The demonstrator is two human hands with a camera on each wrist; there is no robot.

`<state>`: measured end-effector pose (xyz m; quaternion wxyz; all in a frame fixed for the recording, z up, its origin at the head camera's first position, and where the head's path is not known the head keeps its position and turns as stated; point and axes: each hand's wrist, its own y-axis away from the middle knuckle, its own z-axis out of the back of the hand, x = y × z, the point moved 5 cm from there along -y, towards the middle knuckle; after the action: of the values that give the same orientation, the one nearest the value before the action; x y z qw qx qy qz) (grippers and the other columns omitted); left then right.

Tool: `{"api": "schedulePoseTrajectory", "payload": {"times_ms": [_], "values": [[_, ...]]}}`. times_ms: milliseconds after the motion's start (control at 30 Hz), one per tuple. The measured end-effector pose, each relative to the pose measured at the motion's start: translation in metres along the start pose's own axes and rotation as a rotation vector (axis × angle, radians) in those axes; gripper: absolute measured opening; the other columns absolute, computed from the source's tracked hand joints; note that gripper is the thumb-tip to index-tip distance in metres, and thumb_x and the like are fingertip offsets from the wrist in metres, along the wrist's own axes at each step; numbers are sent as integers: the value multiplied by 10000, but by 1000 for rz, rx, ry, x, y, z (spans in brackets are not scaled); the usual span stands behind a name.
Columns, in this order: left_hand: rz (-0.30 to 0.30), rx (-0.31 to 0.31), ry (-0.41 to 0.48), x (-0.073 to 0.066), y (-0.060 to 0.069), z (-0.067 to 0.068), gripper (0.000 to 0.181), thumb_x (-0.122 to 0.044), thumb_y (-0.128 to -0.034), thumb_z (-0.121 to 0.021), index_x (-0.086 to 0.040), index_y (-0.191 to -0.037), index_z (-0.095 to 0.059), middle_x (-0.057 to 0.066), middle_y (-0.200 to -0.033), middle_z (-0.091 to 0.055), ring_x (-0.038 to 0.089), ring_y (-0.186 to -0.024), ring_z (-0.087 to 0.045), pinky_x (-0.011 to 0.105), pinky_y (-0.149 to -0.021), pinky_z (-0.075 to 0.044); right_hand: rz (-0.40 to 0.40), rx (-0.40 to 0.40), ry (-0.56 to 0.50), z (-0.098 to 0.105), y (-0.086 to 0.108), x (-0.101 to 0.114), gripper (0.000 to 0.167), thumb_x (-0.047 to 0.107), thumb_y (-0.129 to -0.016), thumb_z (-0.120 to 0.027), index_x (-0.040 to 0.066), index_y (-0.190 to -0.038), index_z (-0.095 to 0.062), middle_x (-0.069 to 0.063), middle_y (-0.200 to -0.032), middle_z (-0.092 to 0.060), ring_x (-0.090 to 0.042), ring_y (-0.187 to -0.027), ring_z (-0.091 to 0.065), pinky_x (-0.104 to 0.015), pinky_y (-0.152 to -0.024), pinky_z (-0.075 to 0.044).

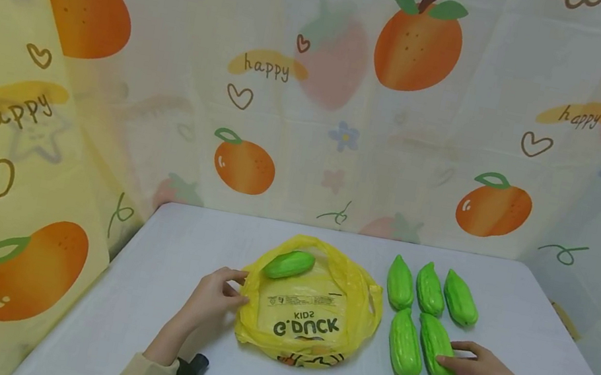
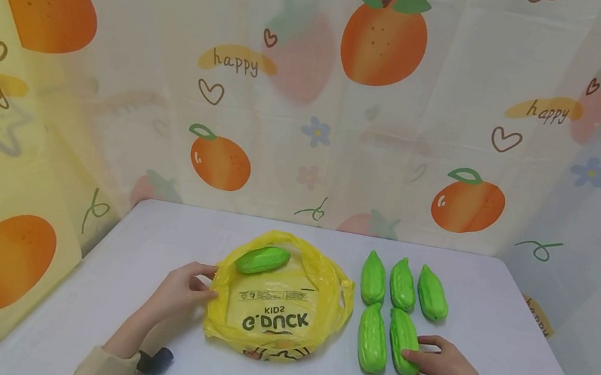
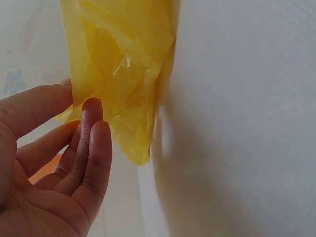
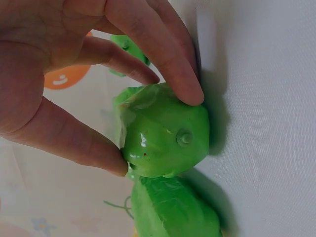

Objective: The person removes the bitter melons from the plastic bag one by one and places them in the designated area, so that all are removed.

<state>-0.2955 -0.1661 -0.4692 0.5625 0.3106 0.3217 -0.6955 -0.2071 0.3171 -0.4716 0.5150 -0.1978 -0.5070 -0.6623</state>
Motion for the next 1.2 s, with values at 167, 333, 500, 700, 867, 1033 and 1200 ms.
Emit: {"api": "schedulePoseTrajectory", "payload": {"times_ms": [167,333,500,700,867,1033,1200], "values": [[-1,-3,1,-1,0,0,477,-86,-753,-783,-85,-1207,-638,28,-1054,-624,96,-742,-630,226,-652,-527,5,0,-6,0,0,1,844,324,-880,-667,-166,-1388,-204,-415,-1272,-409,-233,-975,-623,-367,-807,-557],[-2,-4,-3,-1,0,0,478,-84,-750,-784,-83,-1205,-638,38,-1059,-626,99,-741,-632,232,-656,-532,9,3,-17,-1,0,1,828,310,-882,-664,-167,-1386,-212,-422,-1275,-400,-236,-975,-626,-371,-813,-556],[-14,-5,-10,-1,-1,-1,478,-78,-750,-784,-75,-1205,-636,35,-1052,-626,95,-741,-633,233,-653,-535,3,-3,-18,-1,0,1,820,315,-880,-666,-161,-1384,-230,-421,-1288,-388,-230,-968,-624,-367,-810,-557],[-22,-6,-9,-1,0,0,471,-70,-752,-780,-69,-1201,-637,48,-1050,-626,99,-741,-636,234,-652,-536,10,0,-16,0,1,0,790,314,-891,-654,-161,-1382,-257,-413,-1291,-401,-237,-982,-626,-368,-815,-555],[-9,-4,-5,0,-1,0,468,-75,-751,-784,-82,-1197,-642,36,-1044,-625,102,-743,-638,229,-656,-534,30,2,-12,4,2,0,748,310,-914,-620,-170,-1373,-277,-387,-1264,-458,-259,-1022,-623,-396,-851,-541],[-6,-3,-4,0,0,1,468,-83,-750,-787,-85,-1196,-643,29,-1043,-624,101,-743,-636,234,-658,-535,49,-14,-21,10,5,1,742,314,-926,-601,-178,-1373,-272,-377,-1268,-479,-303,-1066,-618,-408,-876,-530],[-15,3,-4,1,0,1,469,-91,-758,-779,-86,-1206,-638,39,-1058,-623,103,-749,-638,240,-664,-539,47,-68,11,20,8,5,756,351,-927,-598,-173,-1375,-284,-393,-1316,-425,-317,-1088,-609,-382,-878,-532]]}}
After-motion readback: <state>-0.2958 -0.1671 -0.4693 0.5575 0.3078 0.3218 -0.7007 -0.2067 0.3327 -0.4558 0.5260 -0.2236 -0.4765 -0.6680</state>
